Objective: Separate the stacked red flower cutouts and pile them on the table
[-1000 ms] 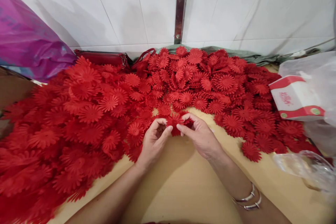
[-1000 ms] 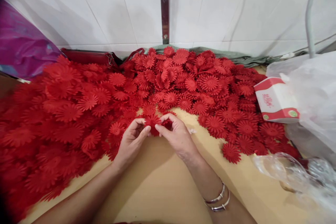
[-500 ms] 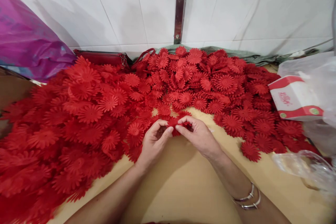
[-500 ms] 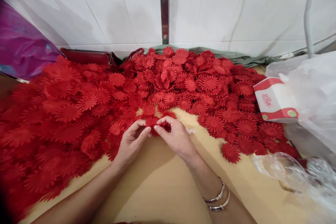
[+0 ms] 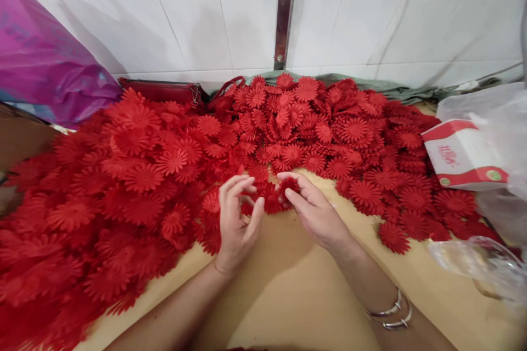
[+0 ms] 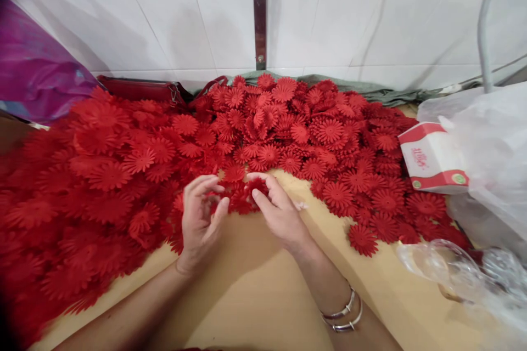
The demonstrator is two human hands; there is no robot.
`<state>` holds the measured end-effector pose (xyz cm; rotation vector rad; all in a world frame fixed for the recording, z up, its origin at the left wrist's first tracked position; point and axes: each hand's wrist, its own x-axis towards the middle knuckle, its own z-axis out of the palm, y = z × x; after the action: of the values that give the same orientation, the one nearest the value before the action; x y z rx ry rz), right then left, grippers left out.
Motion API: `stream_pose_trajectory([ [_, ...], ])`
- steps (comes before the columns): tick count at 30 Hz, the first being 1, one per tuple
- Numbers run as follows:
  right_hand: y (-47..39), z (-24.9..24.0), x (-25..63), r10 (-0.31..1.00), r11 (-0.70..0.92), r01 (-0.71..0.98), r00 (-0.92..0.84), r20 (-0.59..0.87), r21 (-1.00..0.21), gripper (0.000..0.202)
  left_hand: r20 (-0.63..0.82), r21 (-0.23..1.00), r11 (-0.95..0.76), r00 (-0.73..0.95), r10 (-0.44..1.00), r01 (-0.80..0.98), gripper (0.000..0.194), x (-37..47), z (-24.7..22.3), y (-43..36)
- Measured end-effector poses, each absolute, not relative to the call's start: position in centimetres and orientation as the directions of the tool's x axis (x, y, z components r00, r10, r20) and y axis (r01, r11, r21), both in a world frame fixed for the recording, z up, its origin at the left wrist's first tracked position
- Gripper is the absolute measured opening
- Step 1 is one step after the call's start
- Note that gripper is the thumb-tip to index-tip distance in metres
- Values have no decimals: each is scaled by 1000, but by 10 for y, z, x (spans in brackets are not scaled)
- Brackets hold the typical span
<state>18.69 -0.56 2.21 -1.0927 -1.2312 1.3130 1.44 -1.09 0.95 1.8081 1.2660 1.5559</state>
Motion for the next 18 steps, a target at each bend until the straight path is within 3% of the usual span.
stream_pose_trajectory([
  [3,-4,23,185,998,20,-18,-65,21,-1000,24,382,883,-399,116,917,247,35,19,6,-15],
  [6,-4,26,185,997,29,85,-76,23,-996,14,282,924,-316,173,944,213,39,20,5,-17],
  [12,-7,30,187,970,106,248,-238,45,-963,15,297,898,-345,201,933,274,28,18,7,-16],
  [18,-8,29,191,976,138,445,-211,47,-885,32,218,950,-251,182,959,187,26,18,1,-15],
])
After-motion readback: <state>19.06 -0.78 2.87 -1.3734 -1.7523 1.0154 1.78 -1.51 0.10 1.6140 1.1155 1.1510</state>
